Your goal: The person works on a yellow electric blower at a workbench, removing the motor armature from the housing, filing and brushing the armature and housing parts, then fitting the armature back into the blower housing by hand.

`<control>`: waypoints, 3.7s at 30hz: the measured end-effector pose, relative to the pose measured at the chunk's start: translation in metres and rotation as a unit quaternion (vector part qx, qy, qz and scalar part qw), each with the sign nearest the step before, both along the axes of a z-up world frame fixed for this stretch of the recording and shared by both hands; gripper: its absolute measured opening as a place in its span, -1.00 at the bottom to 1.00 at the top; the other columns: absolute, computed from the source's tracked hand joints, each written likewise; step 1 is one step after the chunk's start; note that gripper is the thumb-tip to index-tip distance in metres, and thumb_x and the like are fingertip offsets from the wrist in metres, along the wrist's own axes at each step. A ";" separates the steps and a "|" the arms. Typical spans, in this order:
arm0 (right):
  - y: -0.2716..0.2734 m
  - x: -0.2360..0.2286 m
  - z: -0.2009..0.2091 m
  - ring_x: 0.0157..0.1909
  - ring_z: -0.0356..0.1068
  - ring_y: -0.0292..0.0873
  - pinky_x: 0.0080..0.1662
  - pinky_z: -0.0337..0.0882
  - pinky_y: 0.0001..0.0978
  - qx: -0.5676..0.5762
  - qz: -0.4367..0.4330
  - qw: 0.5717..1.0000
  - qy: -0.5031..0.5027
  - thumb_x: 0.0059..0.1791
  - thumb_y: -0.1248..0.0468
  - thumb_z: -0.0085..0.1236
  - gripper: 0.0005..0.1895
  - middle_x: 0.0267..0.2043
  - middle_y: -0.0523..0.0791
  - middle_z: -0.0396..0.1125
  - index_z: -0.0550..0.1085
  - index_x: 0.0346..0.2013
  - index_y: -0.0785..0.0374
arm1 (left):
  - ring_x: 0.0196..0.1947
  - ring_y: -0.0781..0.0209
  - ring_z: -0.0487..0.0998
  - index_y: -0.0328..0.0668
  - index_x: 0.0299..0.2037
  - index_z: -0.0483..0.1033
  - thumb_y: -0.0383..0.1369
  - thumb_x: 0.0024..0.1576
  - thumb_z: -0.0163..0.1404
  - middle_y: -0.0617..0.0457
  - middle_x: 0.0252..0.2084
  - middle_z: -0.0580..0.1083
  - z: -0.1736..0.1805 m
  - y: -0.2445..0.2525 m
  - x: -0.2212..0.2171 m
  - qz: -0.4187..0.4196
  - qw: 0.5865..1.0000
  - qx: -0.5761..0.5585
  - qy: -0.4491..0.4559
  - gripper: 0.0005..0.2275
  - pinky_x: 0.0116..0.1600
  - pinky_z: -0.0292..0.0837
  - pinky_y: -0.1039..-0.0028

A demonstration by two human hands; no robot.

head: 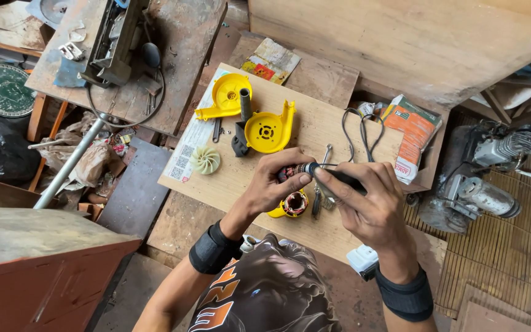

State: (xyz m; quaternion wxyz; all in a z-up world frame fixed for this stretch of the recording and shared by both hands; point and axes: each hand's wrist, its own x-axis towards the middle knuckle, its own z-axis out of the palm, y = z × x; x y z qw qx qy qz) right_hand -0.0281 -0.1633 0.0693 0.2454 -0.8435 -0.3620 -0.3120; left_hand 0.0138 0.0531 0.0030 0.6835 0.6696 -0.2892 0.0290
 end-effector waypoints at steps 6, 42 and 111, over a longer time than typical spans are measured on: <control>-0.002 0.003 0.000 -0.14 0.30 -0.17 -0.04 0.33 -0.22 -0.012 -0.007 1.000 0.003 -0.10 0.42 0.28 -0.49 -0.12 -0.22 0.41 0.57 0.12 -0.03 | -0.30 0.34 0.43 -0.35 -0.03 0.55 -0.22 0.21 0.11 0.08 -0.27 0.44 -0.003 -0.001 0.002 0.002 1.000 -0.011 -0.011 -0.69 -0.19 0.35 0.51; -0.001 0.001 -0.005 -0.11 0.29 -0.14 0.00 0.33 -0.24 -0.008 -0.012 1.000 -0.007 -0.07 0.40 0.32 -0.54 -0.09 -0.20 0.44 0.58 0.11 -0.01 | -0.31 0.36 0.42 -0.33 -0.02 0.59 -0.25 0.21 0.12 0.09 -0.32 0.42 -0.013 -0.006 -0.003 -0.003 1.000 0.001 -0.002 -0.72 -0.20 0.35 0.52; -0.036 0.021 -0.056 -0.15 0.26 -0.21 -0.08 0.30 -0.29 -0.019 -0.009 1.000 -0.001 0.08 0.39 0.12 -0.64 -0.03 -0.19 0.44 0.55 0.16 0.06 | -0.34 0.41 0.35 -0.35 -0.03 0.56 -0.12 0.25 0.08 0.15 -0.31 0.38 -0.032 0.006 0.008 0.002 0.999 -0.048 0.022 -0.64 -0.23 0.27 0.55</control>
